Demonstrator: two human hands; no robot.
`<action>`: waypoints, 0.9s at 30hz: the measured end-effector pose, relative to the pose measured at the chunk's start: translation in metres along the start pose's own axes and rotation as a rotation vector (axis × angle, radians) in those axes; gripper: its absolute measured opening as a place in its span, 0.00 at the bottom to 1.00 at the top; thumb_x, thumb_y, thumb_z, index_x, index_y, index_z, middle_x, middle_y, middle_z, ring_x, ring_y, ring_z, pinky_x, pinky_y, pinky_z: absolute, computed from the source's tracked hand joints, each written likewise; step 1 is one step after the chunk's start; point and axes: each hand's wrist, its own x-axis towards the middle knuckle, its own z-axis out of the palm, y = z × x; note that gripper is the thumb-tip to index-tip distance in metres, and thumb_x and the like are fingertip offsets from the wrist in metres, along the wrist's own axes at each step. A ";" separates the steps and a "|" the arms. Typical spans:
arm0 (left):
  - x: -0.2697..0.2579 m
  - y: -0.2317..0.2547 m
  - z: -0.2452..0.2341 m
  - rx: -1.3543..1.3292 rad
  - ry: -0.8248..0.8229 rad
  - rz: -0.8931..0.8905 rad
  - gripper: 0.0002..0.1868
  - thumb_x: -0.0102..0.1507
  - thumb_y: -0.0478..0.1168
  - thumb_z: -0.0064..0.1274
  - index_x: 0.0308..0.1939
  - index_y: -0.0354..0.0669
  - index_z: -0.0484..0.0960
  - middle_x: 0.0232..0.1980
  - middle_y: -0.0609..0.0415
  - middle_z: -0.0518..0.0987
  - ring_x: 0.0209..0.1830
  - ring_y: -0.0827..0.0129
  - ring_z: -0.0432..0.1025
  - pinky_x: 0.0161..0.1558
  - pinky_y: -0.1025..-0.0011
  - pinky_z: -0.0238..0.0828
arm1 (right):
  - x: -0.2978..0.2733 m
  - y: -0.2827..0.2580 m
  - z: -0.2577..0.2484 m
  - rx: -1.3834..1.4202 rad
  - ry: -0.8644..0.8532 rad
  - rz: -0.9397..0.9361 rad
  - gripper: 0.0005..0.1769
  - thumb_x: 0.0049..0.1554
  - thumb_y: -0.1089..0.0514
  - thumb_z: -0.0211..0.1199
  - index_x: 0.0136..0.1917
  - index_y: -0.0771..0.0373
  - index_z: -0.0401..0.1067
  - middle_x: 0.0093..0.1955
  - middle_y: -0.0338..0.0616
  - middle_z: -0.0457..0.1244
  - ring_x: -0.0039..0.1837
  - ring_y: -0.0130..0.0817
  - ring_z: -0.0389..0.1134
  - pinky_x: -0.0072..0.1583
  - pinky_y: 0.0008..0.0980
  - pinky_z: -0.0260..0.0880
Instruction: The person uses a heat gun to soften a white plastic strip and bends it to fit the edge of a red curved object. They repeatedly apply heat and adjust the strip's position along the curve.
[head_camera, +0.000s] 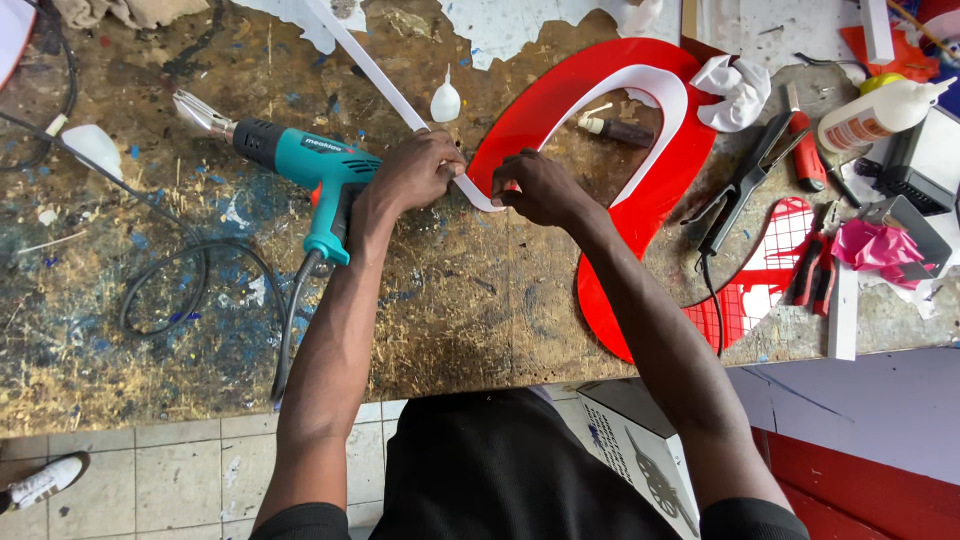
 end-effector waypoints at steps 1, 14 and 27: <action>0.002 -0.002 0.001 0.004 -0.001 -0.004 0.09 0.76 0.37 0.58 0.47 0.37 0.91 0.49 0.41 0.84 0.54 0.37 0.77 0.56 0.40 0.77 | -0.003 0.000 -0.001 0.004 0.000 -0.004 0.01 0.62 0.57 0.75 0.47 0.51 0.83 0.48 0.44 0.72 0.60 0.55 0.72 0.61 0.58 0.75; 0.010 -0.014 0.009 -0.009 -0.037 -0.001 0.09 0.75 0.38 0.60 0.50 0.36 0.92 0.54 0.35 0.86 0.58 0.31 0.78 0.63 0.36 0.74 | -0.042 0.007 0.031 0.194 0.626 0.037 0.25 0.73 0.54 0.67 0.78 0.64 0.67 0.76 0.67 0.60 0.75 0.80 0.66 0.66 0.71 0.74; 0.010 -0.007 -0.002 -0.031 -0.078 -0.054 0.08 0.73 0.40 0.62 0.49 0.48 0.96 0.55 0.42 0.88 0.55 0.43 0.80 0.62 0.46 0.74 | -0.039 0.010 0.054 0.456 0.669 0.136 0.27 0.69 0.50 0.76 0.75 0.59 0.71 0.83 0.60 0.53 0.81 0.76 0.63 0.69 0.68 0.77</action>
